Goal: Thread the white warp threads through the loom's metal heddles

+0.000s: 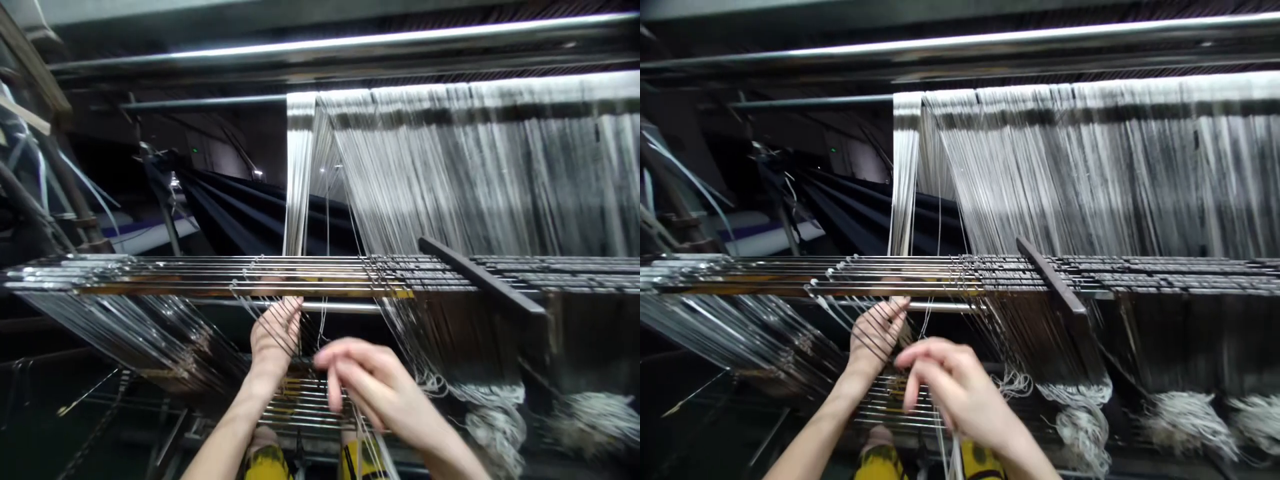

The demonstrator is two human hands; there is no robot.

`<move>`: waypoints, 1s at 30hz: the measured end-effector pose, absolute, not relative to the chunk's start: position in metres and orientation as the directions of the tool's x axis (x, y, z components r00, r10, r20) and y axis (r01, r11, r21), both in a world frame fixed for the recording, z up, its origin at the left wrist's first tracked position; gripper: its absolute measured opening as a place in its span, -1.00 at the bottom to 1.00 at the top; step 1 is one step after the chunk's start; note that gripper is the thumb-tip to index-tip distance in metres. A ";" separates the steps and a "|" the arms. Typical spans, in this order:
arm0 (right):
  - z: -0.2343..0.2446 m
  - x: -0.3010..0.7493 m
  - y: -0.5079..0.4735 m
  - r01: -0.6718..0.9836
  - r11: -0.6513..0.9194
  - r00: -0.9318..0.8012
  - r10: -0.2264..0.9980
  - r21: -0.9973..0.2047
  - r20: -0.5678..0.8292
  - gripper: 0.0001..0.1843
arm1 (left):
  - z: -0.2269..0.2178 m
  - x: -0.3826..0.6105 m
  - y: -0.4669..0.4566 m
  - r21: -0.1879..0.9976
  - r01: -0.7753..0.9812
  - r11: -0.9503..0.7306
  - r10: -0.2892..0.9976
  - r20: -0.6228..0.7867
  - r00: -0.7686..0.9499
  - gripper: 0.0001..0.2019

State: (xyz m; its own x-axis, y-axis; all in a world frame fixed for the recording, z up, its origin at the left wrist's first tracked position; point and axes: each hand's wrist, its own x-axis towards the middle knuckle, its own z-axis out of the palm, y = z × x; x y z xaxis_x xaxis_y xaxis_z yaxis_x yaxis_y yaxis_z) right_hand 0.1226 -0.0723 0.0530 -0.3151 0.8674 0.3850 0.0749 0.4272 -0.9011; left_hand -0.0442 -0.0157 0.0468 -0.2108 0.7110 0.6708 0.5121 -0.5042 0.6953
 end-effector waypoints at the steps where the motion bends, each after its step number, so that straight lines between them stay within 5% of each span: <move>1: 0.056 0.116 -0.061 0.053 0.399 -0.240 0.895 -0.915 0.377 -0.72 | 0.045 -0.046 -0.014 0.679 0.525 -0.513 0.707 0.681 -0.189 -0.76; 4: 0.066 0.093 -0.022 0.076 0.305 -0.050 0.952 -0.949 0.302 -0.74 | 0.037 -0.052 -0.013 0.645 0.543 -0.538 0.689 0.708 -0.158 -0.74; 9: 0.067 0.072 0.009 0.059 0.138 -0.111 0.985 -0.989 0.131 -0.68 | 0.031 -0.052 -0.016 0.472 0.741 -0.478 0.634 0.769 -0.082 -0.72; 18: 0.045 0.101 0.006 0.121 0.277 -0.004 0.960 -0.953 0.279 -0.59 | 0.041 -0.056 -0.008 0.257 0.914 -0.313 0.584 0.811 -0.028 -0.75; 22: 0.042 0.101 0.005 0.194 0.302 -0.027 0.953 -0.934 0.302 -0.62 | 0.042 -0.041 -0.011 0.171 0.956 -0.240 0.669 0.742 0.035 -0.70; 26: 0.040 0.112 0.002 0.264 0.397 -0.009 0.912 -0.879 0.410 -0.68 | 0.025 -0.015 -0.016 0.388 0.849 -0.360 0.779 0.626 0.044 -0.57; 30: 0.036 0.132 0.007 0.421 0.477 -0.039 0.859 -0.771 0.510 -0.72 | 0.008 -0.008 -0.018 0.776 0.450 -0.442 0.838 0.537 -0.102 -0.56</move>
